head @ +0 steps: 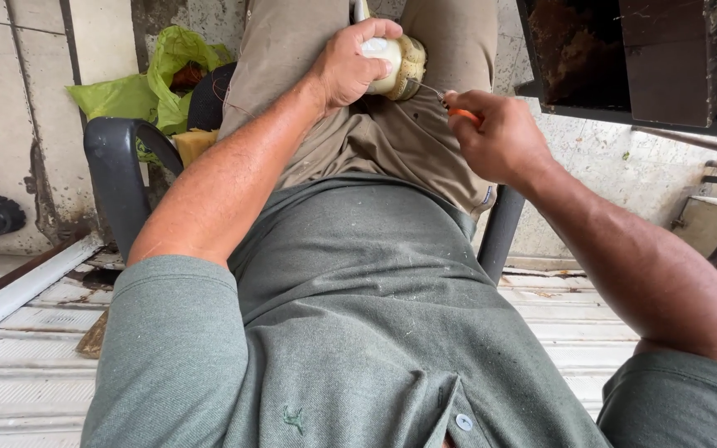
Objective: The person sits in a chair and repairs a shoe resting on their lap. They use a stitching awl to puncture the sole and pull a thread through the material, repeating the process to secure the sole. The person also handles a second shoe briefly before returning to the first.
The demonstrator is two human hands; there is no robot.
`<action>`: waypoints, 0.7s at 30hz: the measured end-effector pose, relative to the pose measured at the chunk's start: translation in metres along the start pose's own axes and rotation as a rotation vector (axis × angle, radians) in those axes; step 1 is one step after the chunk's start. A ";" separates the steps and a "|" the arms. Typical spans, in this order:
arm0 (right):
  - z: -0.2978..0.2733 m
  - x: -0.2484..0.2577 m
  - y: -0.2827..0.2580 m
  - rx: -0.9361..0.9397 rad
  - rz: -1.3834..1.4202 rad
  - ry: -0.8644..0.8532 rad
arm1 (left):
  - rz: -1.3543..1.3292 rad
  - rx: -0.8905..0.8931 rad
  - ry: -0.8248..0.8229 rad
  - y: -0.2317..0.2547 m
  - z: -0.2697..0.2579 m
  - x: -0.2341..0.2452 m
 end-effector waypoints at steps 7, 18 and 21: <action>0.011 -0.002 0.008 0.283 -0.169 0.166 | -0.046 -0.012 -0.059 0.002 0.001 -0.001; 0.007 0.001 0.005 0.060 0.099 0.046 | -0.017 -0.063 -0.076 0.002 0.005 0.000; 0.004 0.001 -0.007 0.384 -0.293 0.233 | -0.046 -0.020 -0.083 -0.001 0.003 -0.002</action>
Point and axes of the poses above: each hand's wrist, its own z-axis towards the middle knuckle, its own x-axis out of the back of the hand, y = z × x, the point moved 6 cm from there along z, towards the middle knuckle
